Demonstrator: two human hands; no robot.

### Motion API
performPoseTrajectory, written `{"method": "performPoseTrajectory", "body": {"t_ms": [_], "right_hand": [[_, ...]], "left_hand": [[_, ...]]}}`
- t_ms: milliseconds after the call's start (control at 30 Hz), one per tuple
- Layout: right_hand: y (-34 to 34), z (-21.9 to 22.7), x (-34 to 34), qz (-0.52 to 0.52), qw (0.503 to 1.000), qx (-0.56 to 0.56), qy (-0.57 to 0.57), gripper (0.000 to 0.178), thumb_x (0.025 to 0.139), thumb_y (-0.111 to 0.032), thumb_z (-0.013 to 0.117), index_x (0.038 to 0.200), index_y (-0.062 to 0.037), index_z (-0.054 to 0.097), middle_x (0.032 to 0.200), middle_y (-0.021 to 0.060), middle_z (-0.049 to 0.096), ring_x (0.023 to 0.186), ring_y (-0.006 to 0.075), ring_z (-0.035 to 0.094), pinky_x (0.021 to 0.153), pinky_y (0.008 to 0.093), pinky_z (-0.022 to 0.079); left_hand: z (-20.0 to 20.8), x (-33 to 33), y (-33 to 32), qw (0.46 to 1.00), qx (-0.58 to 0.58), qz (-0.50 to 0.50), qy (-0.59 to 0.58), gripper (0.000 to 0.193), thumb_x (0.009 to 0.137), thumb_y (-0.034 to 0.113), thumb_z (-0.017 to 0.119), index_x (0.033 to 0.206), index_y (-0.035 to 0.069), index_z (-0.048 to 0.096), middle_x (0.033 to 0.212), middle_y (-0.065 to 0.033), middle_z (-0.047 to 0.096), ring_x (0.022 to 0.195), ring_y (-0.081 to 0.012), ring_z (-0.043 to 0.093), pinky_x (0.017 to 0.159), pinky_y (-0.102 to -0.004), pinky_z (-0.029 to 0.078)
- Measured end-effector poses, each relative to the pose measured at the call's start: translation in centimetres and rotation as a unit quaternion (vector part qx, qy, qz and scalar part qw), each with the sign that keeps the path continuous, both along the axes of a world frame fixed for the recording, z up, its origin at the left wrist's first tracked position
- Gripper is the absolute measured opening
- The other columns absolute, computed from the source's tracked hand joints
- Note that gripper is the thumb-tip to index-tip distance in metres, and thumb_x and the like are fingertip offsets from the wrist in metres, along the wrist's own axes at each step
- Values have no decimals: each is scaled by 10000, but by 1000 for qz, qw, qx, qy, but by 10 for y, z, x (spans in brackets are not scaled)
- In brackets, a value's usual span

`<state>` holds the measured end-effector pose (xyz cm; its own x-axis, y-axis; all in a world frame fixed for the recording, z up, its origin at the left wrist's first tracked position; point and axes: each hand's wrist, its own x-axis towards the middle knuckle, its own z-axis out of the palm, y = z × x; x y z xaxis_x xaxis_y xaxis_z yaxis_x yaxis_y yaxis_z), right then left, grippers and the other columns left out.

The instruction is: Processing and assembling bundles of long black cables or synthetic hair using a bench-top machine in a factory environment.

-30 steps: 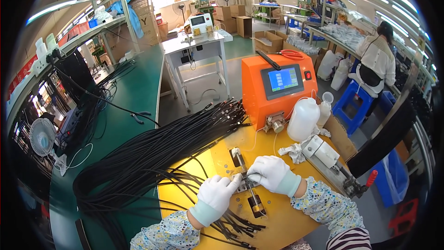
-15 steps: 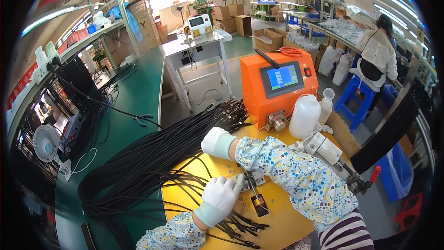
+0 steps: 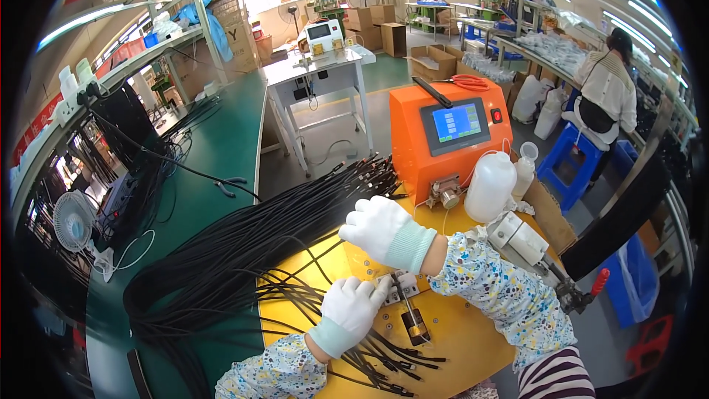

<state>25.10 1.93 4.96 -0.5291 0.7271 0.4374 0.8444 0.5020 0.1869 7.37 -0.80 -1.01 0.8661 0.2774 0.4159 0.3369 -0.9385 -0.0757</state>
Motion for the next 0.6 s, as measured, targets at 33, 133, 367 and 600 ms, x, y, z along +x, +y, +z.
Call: {"method": "performPoseTrajectory", "body": {"t_ms": [33, 133, 367, 600], "right_hand": [[1, -1, -1, -5, 1000, -4, 1, 57, 714, -164, 626, 756, -129, 607, 728, 7, 570, 776, 196, 577, 658, 315, 464], [1, -3, -1, -14, 1000, -11, -5, 63, 711, -164, 629, 759, -130, 608, 727, 7, 570, 770, 194, 578, 651, 316, 462], [1, -5, -6, -80, 996, -36, -14, 49, 754, -160, 626, 790, -127, 627, 732, 19, 580, 764, 214, 594, 658, 344, 478], [-33, 1, 30, -47, 968, -94, 228, 112, 866, -209, 599, 885, -121, 667, 794, 62, 626, 814, 277, 610, 720, 383, 499]], "left_hand": [[0, 1, 0, 1000, -7, -3, -12, 414, 780, 131, 587, 1192, 107, 613, 828, 3, 580, 727, -185, 558, 658, -329, 457], [0, 3, 3, 999, -7, -21, -43, 392, 778, 117, 586, 1168, 101, 619, 874, -3, 596, 752, -190, 571, 684, -332, 466], [25, -1, 2, 987, -152, -41, 20, 373, 784, 103, 615, 1156, 79, 616, 943, -49, 607, 862, -236, 588, 763, -374, 479], [72, -9, -26, 928, -326, -165, -66, 375, 784, 84, 652, 1156, 73, 611, 894, -96, 598, 894, -289, 604, 754, -410, 497]]}}
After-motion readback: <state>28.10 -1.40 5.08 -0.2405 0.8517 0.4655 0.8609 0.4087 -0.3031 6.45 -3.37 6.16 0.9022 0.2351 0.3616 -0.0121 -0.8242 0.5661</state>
